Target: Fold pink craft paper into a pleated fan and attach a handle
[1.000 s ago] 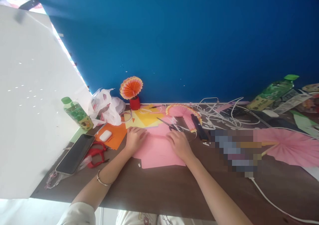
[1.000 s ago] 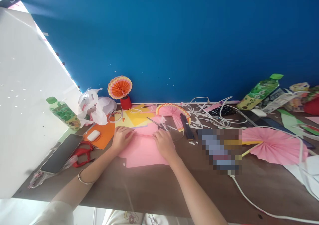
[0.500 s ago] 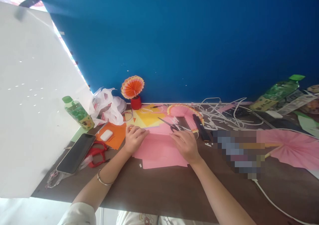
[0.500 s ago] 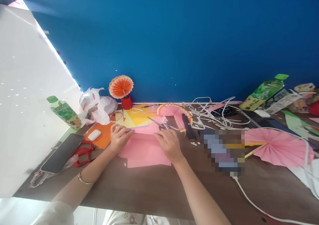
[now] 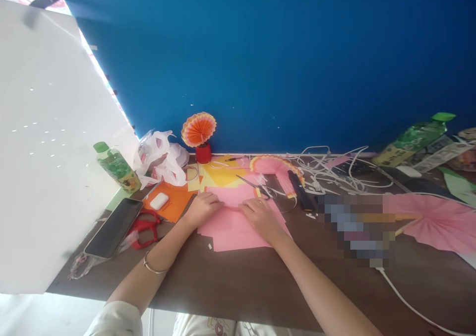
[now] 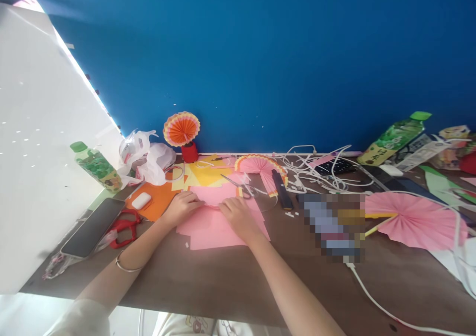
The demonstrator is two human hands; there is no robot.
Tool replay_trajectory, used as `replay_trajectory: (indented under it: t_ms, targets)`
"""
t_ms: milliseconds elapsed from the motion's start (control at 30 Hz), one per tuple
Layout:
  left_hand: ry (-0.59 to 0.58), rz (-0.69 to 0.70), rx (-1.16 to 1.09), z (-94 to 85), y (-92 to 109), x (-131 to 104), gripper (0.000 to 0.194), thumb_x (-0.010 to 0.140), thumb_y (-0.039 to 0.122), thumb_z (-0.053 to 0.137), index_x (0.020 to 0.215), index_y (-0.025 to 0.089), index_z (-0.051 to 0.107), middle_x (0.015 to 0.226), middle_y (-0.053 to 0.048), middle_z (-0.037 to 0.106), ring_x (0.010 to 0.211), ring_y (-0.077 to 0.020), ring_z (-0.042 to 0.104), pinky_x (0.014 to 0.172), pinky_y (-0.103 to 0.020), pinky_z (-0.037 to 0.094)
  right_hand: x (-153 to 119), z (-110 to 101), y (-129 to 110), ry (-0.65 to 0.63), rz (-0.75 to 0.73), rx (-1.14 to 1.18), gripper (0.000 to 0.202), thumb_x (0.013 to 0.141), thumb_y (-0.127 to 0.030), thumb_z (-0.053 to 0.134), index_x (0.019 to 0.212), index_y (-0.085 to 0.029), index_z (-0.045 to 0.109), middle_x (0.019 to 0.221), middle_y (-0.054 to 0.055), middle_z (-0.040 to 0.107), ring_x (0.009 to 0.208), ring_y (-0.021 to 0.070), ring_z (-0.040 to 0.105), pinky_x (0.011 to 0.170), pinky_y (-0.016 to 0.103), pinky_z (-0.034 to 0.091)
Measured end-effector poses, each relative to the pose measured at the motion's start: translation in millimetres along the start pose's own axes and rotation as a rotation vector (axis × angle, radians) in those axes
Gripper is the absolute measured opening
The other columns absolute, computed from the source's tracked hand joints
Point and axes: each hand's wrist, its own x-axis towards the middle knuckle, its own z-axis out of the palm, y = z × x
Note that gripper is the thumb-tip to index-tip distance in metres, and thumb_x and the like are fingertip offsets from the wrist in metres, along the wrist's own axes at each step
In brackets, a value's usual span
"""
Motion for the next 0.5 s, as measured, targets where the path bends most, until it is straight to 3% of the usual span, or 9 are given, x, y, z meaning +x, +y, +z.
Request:
replay_trajectory:
  t_ms: [233,500]
  targets:
    - [-0.092,-0.056,-0.236,-5.1,-4.5,1.7,0.022,0.088,0.028,0.046,0.091,0.022,0.066,0.087,-0.004,0.062,0.082,-0.0145,0.056,0.07,-0.025,0.044,0.2,3.3,0.2,-0.026,0.057,0.167,0.024,0.09,-0.017,0.04,0.089,-0.018,0.065,0.078,0.005,0.056,0.075,0.0163,0.049,0.069,0.028,0.039]
    - [-0.205,-0.164,-0.452,-21.4,-19.7,-1.5,0.021,0.087,0.027,0.046,0.088,0.021,0.066,0.089,-0.004,0.063,0.082,-0.0148,0.058,0.076,-0.027,0.045,-2.8,-0.3,10.4,-0.076,0.183,0.353,0.027,0.09,-0.027,0.04,0.083,-0.019,0.065,0.08,0.005,0.057,0.078,0.0166,0.053,0.073,0.031,0.043]
